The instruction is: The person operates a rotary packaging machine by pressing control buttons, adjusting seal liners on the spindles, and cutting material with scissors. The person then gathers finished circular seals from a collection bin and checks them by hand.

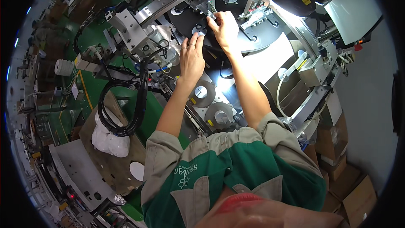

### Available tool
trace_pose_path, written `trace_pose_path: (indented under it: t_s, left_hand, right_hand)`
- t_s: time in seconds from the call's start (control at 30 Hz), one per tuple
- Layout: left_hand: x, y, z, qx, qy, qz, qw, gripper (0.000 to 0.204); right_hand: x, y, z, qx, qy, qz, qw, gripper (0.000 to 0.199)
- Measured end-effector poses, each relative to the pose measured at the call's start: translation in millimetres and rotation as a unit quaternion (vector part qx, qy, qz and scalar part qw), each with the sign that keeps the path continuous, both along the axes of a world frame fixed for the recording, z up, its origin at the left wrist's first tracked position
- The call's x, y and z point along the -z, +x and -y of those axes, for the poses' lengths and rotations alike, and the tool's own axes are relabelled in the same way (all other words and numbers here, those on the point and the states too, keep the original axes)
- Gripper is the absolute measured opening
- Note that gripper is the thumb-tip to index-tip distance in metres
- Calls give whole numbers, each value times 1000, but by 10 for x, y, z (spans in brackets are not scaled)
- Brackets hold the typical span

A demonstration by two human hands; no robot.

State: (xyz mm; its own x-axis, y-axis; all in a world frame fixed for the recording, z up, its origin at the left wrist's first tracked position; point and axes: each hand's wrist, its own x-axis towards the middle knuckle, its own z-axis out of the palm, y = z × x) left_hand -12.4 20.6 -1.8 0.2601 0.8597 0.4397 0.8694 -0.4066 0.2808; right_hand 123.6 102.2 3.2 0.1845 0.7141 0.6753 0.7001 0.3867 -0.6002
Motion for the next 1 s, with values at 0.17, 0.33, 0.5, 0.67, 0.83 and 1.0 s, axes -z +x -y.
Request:
trace_pose_path:
  t_s: [0.17, 0.33, 0.5, 0.67, 0.83, 1.0]
  left_hand:
    - [3, -27, 6, 0, -14, 25, 1000, 50]
    - [3, -33, 1, 2, -16, 30, 999, 50]
    - [5, -34, 8, -1, -23, 35, 999, 50]
    - [-8, 10, -51, -4, -33, 32, 999, 49]
    - [5, -31, -29, -24, -19, 25, 999, 46]
    - [21, 54, -51, 11, 39, 137, 990, 23]
  right_hand:
    - [-12, -15, 19, -2, 9, 3, 1000, 23]
    - [6, -4, 18, -1, 15, 7, 1000, 24]
    - [19, -11, 41, -10, -23, 1, 1000, 25]
    - [66, 40, 17, 0, -47, 27, 999, 25]
    - [88, -47, 4, 5, -73, 43, 996, 27]
    - [-313, -59, 502, 39, -3, 78, 996, 52]
